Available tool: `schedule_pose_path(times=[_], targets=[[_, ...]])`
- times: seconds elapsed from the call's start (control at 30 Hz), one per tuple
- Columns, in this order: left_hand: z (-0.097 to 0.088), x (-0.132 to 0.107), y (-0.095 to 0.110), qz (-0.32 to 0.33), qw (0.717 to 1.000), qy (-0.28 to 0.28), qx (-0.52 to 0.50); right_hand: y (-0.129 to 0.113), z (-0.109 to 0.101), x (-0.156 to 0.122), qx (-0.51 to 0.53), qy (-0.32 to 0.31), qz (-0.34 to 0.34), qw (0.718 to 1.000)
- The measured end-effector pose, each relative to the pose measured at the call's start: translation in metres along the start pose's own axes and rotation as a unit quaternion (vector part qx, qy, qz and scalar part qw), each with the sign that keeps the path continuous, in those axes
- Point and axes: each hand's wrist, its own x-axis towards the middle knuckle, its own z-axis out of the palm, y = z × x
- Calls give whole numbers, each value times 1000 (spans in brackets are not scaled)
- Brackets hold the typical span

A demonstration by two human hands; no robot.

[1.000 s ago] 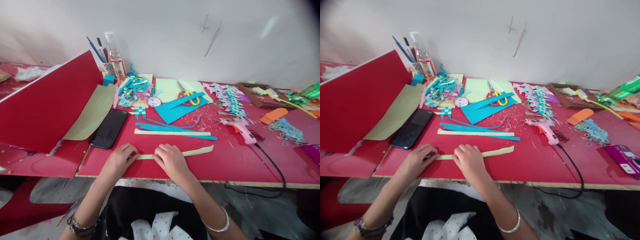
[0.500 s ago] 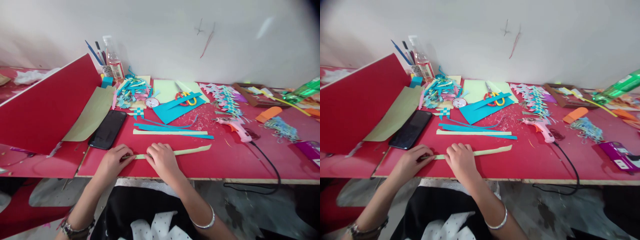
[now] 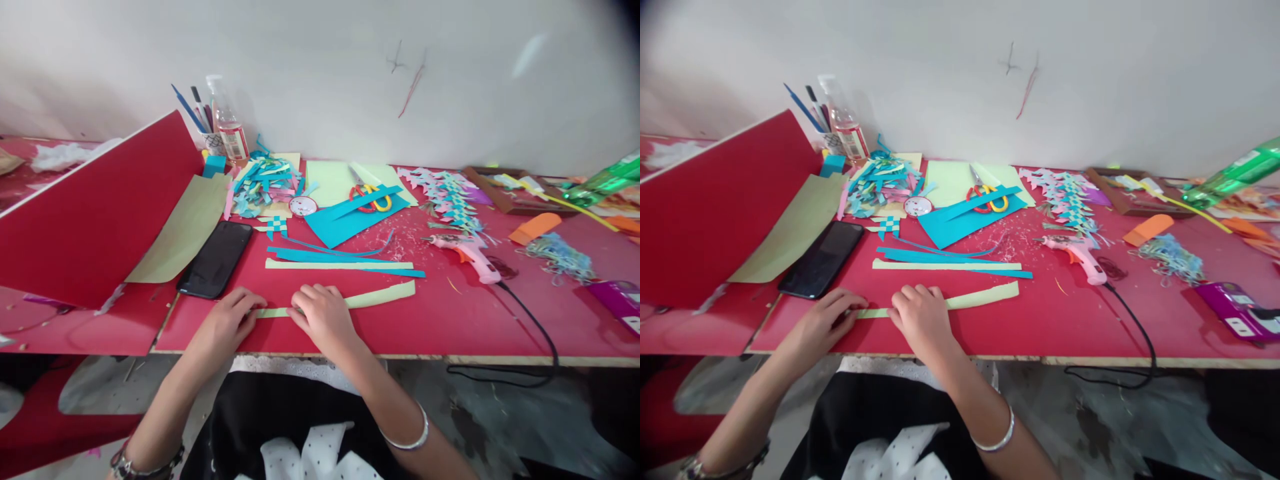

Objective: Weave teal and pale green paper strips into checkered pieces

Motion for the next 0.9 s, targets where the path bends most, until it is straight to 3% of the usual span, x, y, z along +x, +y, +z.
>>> schedule_pose_path(times=[0.13, 0.27, 0.53, 0.9], targets=[[7, -10, 17, 43, 989, 21, 142, 1, -1, 0, 8, 2, -2, 1000], [22, -22, 29, 79, 980, 24, 182, 1, -1, 0, 14, 7, -2, 1000], [28, -26, 37, 62, 972, 19, 226, 8, -4, -3, 44, 7, -18, 999], [27, -20, 60, 14, 956, -22, 291, 52, -22, -36, 35, 16, 34, 999]])
